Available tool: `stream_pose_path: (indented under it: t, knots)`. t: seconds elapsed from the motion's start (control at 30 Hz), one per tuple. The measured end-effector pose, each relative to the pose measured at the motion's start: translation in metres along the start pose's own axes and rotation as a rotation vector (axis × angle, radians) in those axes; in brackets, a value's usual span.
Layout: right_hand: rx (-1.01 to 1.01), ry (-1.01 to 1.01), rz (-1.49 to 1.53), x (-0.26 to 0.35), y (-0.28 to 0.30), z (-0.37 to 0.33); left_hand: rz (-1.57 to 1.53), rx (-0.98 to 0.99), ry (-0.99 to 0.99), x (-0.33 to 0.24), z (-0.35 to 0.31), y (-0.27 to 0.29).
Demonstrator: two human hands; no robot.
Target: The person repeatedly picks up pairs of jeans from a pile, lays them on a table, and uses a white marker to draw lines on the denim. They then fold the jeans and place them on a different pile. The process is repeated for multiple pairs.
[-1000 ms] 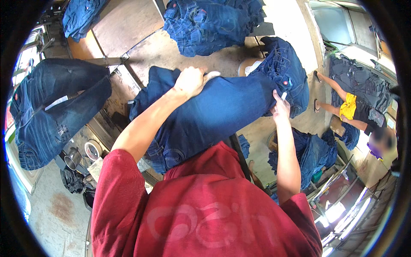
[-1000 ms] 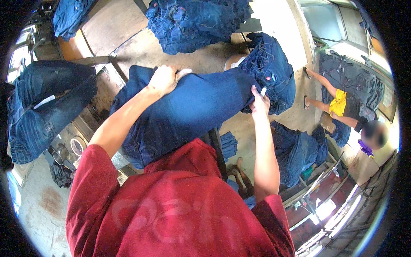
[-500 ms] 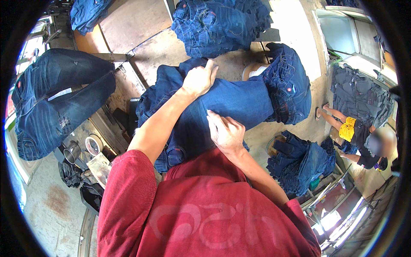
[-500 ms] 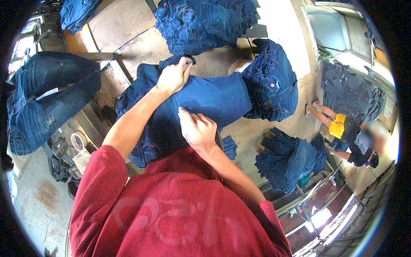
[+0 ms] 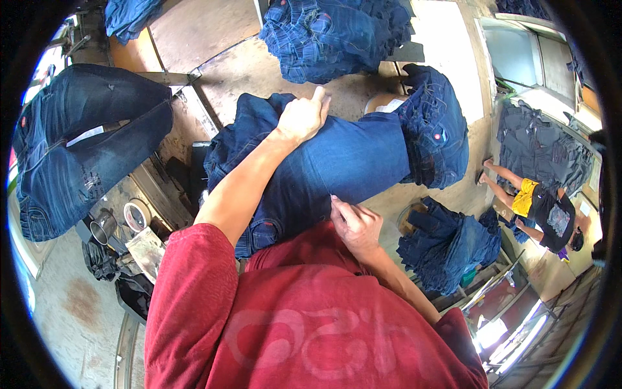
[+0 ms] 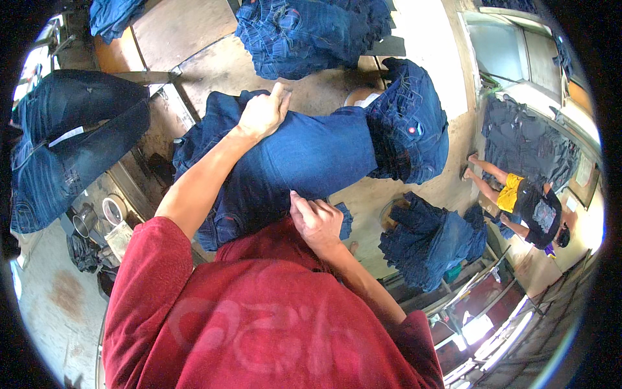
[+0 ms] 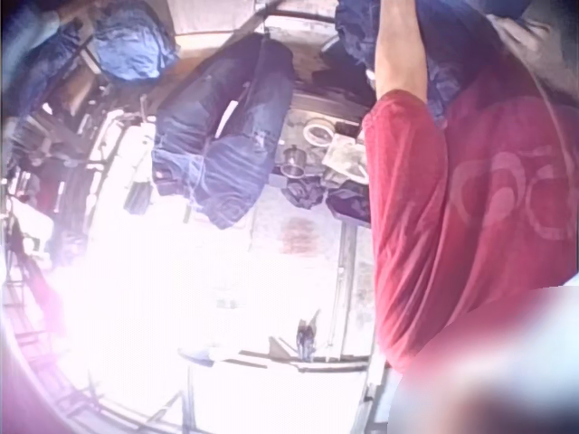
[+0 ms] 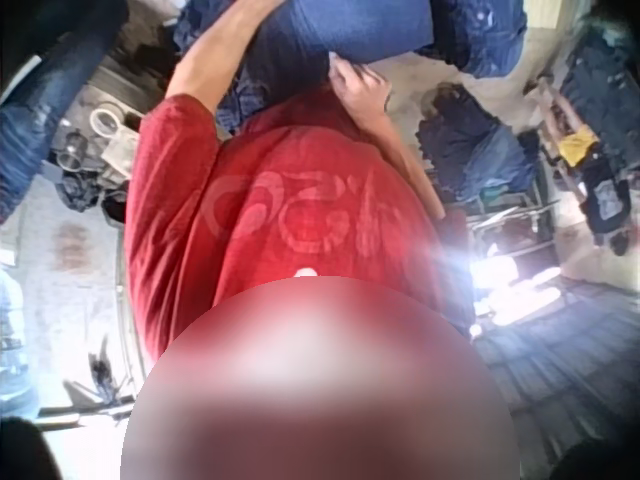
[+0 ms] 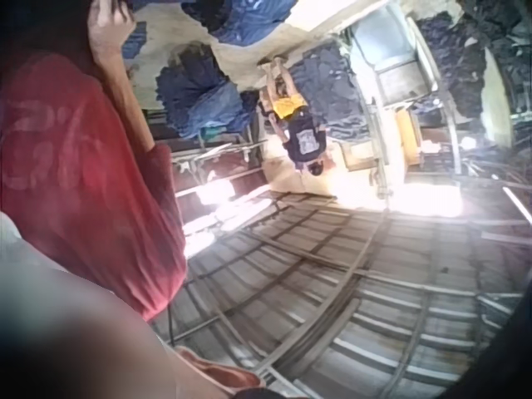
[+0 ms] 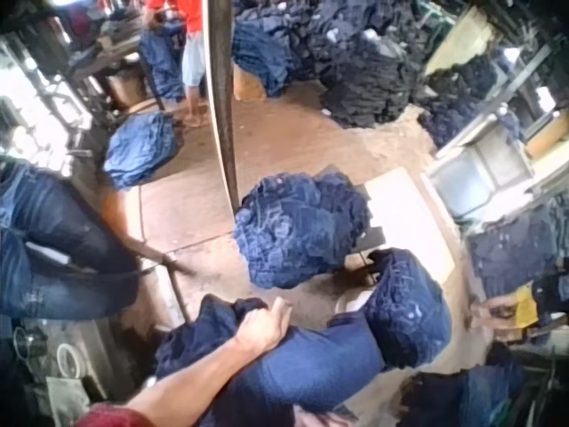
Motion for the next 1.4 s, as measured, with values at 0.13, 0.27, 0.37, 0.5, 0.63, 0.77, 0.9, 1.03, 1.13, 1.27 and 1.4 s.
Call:
stream_pose_path:
  t: [0.13, 0.27, 0.37, 0.5, 0.63, 0.77, 0.9, 1.03, 1.13, 1.27, 1.4]
  knots:
    - [-0.104, 0.045, 0.119, -0.008, -0.009, 0.024, -0.030, -0.004, 0.001, 0.000, -0.001, -0.001]
    - [-0.047, 0.031, 0.076, -0.008, -0.021, 0.046, -0.013, -0.025, 0.006, -0.001, 0.001, 0.002]
    - [-0.062, 0.050, 0.058, 0.000, -0.024, 0.057, -0.012, -0.023, 0.001, -0.003, 0.001, 0.004]
    - [0.079, -0.020, -0.025, 0.000, -0.029, 0.057, -0.022, -0.002, 0.014, -0.003, 0.000, 0.006]
    - [0.052, -0.029, 0.045, 0.003, -0.010, 0.042, -0.032, 0.010, 0.015, -0.004, 0.000, 0.007]
    - [-0.044, -0.027, 0.132, -0.001, -0.004, 0.042, -0.036, 0.029, 0.019, -0.004, 0.000, 0.006]
    - [-0.028, 0.028, 0.059, -0.002, -0.016, 0.049, -0.012, 0.015, 0.016, -0.003, 0.001, 0.004]
    - [0.007, 0.063, 0.037, -0.006, -0.023, 0.043, -0.031, 0.003, -0.002, -0.003, 0.001, 0.003]
    - [-0.002, 0.084, 0.019, -0.010, -0.021, 0.032, -0.030, 0.018, 0.001, -0.002, 0.001, 0.000]
    - [0.042, 0.047, 0.022, -0.008, -0.009, 0.012, -0.067, 0.014, 0.015, 0.001, 0.001, -0.001]
    - [0.022, 0.006, 0.024, -0.007, 0.000, 0.005, -0.013, -0.006, 0.001, 0.000, 0.000, -0.001]
Point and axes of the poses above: each hand's wrist, its own z-axis towards the middle knuckle, its own y-axis out of the back of the hand, x = y × z, the point moved 8 cm from there along z, towards the middle knuckle, and after that the axes turned 8 degrees about z, right-handed, at the moved point
